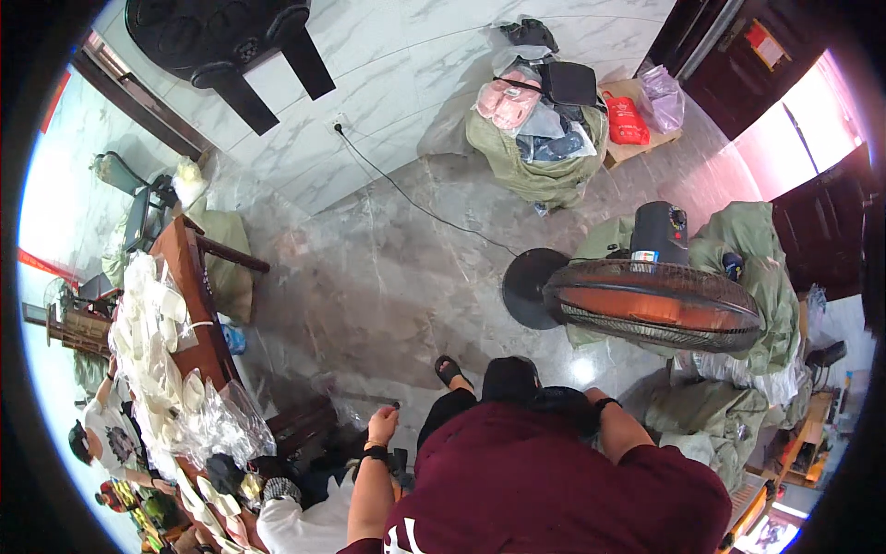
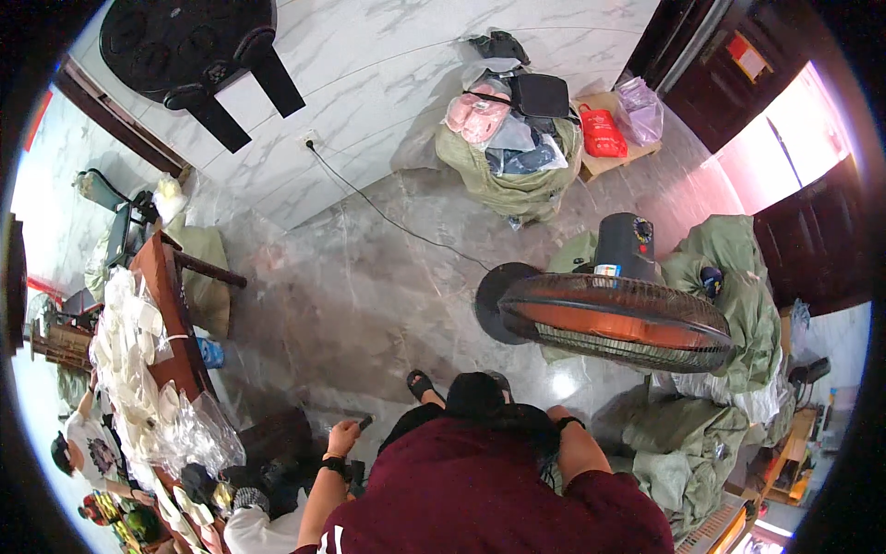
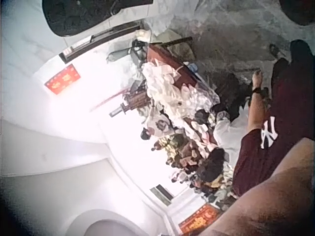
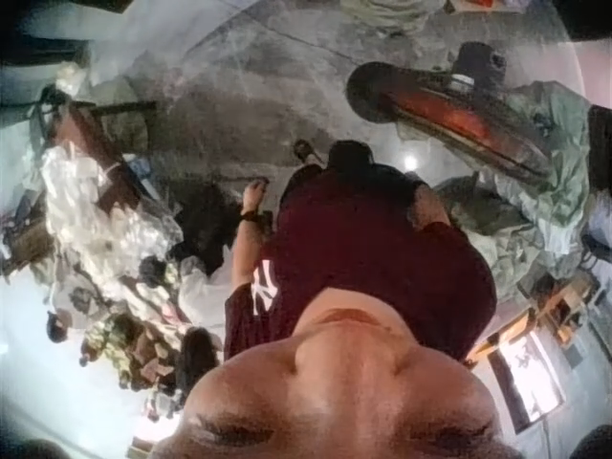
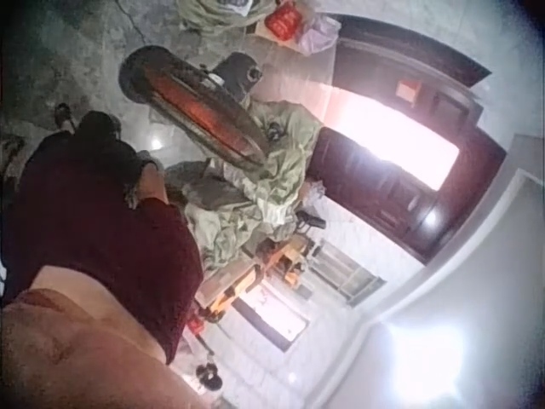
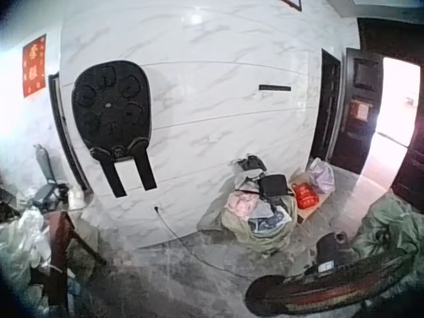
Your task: The person is inspecting and sorting white slide-on shoes at a table and then moving bags of finished goods.
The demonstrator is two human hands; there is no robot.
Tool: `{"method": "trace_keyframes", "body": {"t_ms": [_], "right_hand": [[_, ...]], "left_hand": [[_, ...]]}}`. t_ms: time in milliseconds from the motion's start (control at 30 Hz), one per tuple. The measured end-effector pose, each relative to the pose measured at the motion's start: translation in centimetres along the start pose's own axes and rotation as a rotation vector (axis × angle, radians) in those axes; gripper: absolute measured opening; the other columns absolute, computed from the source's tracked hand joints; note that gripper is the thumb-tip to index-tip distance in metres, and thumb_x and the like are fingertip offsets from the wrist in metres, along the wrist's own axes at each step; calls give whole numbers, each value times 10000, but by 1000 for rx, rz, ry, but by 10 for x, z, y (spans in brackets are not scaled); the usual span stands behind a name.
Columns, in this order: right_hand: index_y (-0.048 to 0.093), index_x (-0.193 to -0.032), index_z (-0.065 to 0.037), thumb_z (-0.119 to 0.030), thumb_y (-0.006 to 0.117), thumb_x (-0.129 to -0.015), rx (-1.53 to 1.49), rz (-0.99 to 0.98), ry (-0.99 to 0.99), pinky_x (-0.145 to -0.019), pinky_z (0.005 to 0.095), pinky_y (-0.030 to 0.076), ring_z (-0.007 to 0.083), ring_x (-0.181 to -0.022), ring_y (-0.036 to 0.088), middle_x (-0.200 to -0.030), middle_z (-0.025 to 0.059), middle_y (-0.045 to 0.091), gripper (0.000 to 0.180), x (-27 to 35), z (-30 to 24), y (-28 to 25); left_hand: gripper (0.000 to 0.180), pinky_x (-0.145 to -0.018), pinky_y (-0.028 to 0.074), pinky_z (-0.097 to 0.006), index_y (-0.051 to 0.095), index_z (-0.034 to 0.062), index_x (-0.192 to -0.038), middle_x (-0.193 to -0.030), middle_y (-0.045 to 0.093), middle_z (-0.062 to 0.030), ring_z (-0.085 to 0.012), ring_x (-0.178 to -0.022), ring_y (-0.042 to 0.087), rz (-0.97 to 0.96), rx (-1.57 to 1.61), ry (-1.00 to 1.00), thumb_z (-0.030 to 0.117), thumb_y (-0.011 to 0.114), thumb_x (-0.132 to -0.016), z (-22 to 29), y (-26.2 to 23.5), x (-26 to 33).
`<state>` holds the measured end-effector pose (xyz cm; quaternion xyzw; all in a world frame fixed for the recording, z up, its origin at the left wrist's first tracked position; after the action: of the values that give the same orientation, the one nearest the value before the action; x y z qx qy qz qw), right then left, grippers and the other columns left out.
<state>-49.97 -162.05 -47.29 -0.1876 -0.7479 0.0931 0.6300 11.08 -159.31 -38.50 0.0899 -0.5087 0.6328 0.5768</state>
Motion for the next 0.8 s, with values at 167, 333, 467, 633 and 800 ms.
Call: {"method": "trace_keyframes", "body": {"t_ms": [167,333,467,633,800], "right_hand": [[652,-930,-41,-337,516,-799,13,60,-10,-750,439,475,345,-874,616,-974,187,633,351,2,-48,0],[655,-902,-26,-337,523,-794,-220,52,46,-715,429,484,317,-844,627,-936,172,650,355,-5,-66,-6],[655,-904,-26,-335,528,-793,-322,-14,87,-710,426,483,310,-837,627,-931,167,651,353,-15,-83,-19],[654,-906,-25,-333,533,-792,-446,-86,128,-704,421,483,302,-828,627,-926,162,653,350,-36,-110,-38],[654,-908,-24,-330,538,-791,-590,-151,164,-698,417,483,294,-819,626,-921,157,655,347,-55,-136,-53]], "left_hand": [[325,-681,497,-321,648,30,-969,-761,666,-111,-209,-736,649,-13,-59,-59,275,579,-766,-37,-32,-21],[312,-642,495,-298,642,17,-970,-746,664,-98,-174,-673,642,-106,157,-134,257,579,-781,-51,-26,-27],[291,-545,457,-254,643,40,-988,-723,641,-46,-121,-614,588,-166,29,-108,247,565,-798,-36,-28,-39],[328,-633,480,-294,648,35,-988,-749,661,-81,-161,-676,627,-148,-9,-75,271,558,-779,-2,-56,-65],[326,-657,488,-310,658,34,-953,-728,667,-89,-172,-670,642,-113,18,-61,279,556,-764,29,-104,-103]]}}
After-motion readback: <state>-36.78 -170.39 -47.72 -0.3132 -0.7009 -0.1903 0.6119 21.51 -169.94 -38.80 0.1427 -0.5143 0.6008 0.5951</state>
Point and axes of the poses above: each hand's wrist, its own x-axis away from the middle knuckle, its own y-axis out of the palm, z = x × y, the point moved 5 cm from there along -x, towards the middle knuckle
